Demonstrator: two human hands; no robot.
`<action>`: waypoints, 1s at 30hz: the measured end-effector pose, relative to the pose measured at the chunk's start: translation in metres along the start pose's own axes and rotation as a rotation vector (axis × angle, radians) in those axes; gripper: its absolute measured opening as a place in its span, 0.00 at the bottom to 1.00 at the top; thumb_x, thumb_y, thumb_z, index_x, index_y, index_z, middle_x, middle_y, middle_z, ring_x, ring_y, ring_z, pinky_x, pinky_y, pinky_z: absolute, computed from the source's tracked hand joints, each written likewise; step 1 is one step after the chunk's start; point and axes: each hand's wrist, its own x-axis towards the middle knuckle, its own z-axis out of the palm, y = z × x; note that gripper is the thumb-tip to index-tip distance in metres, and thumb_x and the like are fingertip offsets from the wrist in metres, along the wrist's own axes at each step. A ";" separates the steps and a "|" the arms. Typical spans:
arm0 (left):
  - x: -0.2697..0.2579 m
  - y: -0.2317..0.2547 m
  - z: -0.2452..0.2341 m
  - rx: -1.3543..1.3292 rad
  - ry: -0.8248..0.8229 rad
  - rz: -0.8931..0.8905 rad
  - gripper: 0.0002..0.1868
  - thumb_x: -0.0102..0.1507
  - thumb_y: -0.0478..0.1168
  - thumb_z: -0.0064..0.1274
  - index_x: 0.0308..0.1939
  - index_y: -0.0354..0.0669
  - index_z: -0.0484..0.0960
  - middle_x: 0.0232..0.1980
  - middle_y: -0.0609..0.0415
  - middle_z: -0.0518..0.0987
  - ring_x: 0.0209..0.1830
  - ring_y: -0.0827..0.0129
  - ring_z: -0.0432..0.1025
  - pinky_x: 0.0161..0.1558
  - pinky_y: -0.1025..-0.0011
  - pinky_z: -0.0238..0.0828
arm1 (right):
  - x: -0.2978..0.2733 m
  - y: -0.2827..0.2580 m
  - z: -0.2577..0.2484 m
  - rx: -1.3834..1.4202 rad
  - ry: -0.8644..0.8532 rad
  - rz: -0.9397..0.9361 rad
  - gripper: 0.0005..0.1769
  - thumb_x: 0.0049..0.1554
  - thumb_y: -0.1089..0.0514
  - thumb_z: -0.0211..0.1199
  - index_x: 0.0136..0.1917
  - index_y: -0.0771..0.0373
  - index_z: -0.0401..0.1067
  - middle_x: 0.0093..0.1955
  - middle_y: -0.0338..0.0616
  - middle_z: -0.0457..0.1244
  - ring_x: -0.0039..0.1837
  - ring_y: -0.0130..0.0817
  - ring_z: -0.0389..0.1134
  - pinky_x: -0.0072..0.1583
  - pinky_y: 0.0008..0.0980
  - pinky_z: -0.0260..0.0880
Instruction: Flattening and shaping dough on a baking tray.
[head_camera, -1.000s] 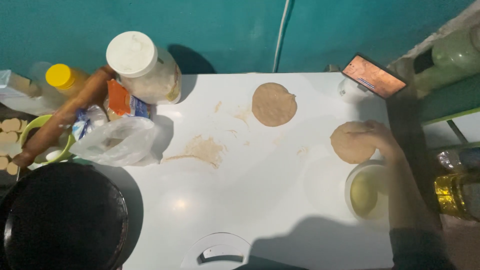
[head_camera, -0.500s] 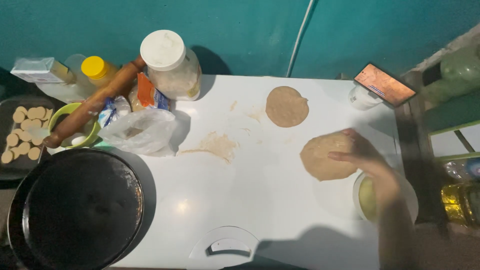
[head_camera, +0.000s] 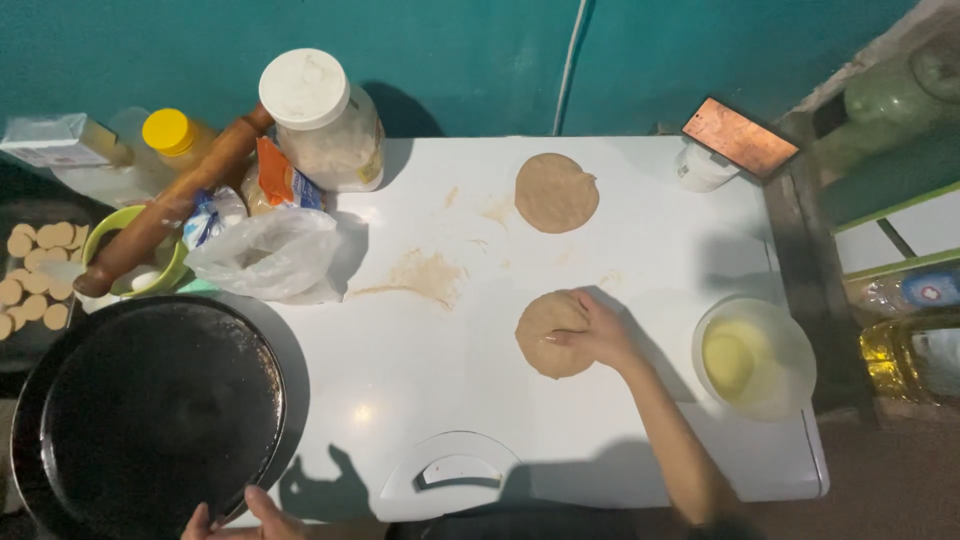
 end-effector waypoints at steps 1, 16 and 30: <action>-0.002 -0.013 0.003 -0.009 -0.001 0.006 0.29 0.82 0.49 0.49 0.69 0.26 0.57 0.65 0.38 0.62 0.63 0.58 0.69 0.65 0.68 0.73 | -0.004 0.004 0.000 0.002 0.011 -0.001 0.42 0.36 0.50 0.82 0.63 0.60 0.70 0.58 0.42 0.69 0.61 0.32 0.69 0.62 0.35 0.69; 0.035 0.175 0.148 -0.483 -0.943 0.150 0.67 0.34 0.50 0.81 0.72 0.36 0.61 0.69 0.38 0.69 0.67 0.51 0.66 0.60 0.56 0.67 | -0.042 -0.027 0.059 -0.262 0.275 -0.406 0.25 0.48 0.57 0.74 0.58 0.67 0.74 0.52 0.57 0.70 0.53 0.55 0.70 0.51 0.43 0.70; -0.072 0.187 0.204 -0.907 -1.511 -0.787 0.30 0.54 0.41 0.73 0.58 0.33 0.83 0.51 0.52 0.86 0.48 0.72 0.80 0.51 0.74 0.79 | -0.052 0.068 0.089 0.441 0.266 0.340 0.31 0.53 0.51 0.74 0.65 0.66 0.70 0.56 0.43 0.71 0.59 0.32 0.71 0.59 0.33 0.72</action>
